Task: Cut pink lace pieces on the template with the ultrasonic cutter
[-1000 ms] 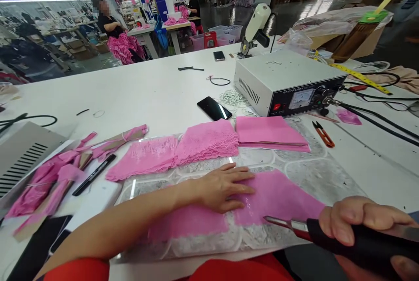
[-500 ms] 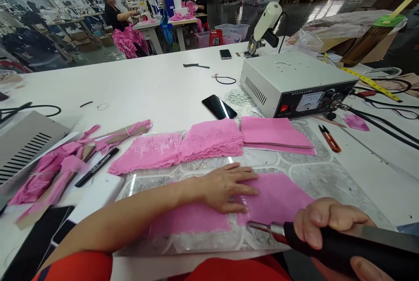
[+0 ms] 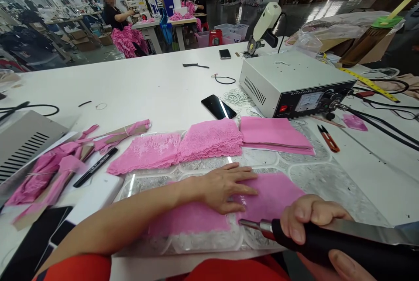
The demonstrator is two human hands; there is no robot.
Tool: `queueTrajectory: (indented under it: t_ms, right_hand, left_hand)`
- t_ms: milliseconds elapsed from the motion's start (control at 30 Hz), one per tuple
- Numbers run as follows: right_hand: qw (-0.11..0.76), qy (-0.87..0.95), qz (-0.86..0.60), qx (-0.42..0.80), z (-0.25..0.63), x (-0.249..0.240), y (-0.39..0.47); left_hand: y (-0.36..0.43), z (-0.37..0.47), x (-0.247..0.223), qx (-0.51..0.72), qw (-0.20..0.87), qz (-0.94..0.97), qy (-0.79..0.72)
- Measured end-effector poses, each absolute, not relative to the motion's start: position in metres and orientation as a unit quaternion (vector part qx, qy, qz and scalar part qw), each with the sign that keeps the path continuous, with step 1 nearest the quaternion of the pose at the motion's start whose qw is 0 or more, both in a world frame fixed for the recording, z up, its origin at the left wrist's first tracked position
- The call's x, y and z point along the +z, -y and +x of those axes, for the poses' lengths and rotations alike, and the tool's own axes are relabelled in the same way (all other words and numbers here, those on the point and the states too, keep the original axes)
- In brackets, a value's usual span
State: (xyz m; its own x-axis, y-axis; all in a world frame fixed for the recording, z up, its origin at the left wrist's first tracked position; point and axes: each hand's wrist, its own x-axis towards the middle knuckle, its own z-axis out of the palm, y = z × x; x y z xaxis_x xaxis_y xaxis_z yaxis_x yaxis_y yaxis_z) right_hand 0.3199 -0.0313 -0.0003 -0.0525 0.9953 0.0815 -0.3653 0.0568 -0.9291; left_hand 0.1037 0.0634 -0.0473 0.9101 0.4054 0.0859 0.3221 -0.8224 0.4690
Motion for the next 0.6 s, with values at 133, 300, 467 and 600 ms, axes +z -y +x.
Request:
queueTrajectory:
  t_ms: [133, 300, 467, 600]
  right_hand:
    - [0.585, 0.455, -0.344, 0.577, 0.317, 0.0, 0.029]
    - [0.577, 0.481, -0.337, 0.568, 0.321, -0.01, 0.032]
    - [0.57, 0.487, -0.338, 0.568, 0.327, -0.019, 0.033]
    - [0.58, 0.457, -0.352, 0.575, 0.325, -0.021, 0.033]
  left_hand:
    - [-0.063, 0.105, -0.043, 0.069, 0.221, 0.952, -0.199]
    - [-0.063, 0.106, -0.038, 0.055, 0.218, 0.954, -0.199]
    - [-0.065, 0.108, -0.036, 0.054, 0.21, 0.956, -0.199]
    - [-0.053, 0.095, -0.028, 0.116, 0.194, 0.95, -0.217]
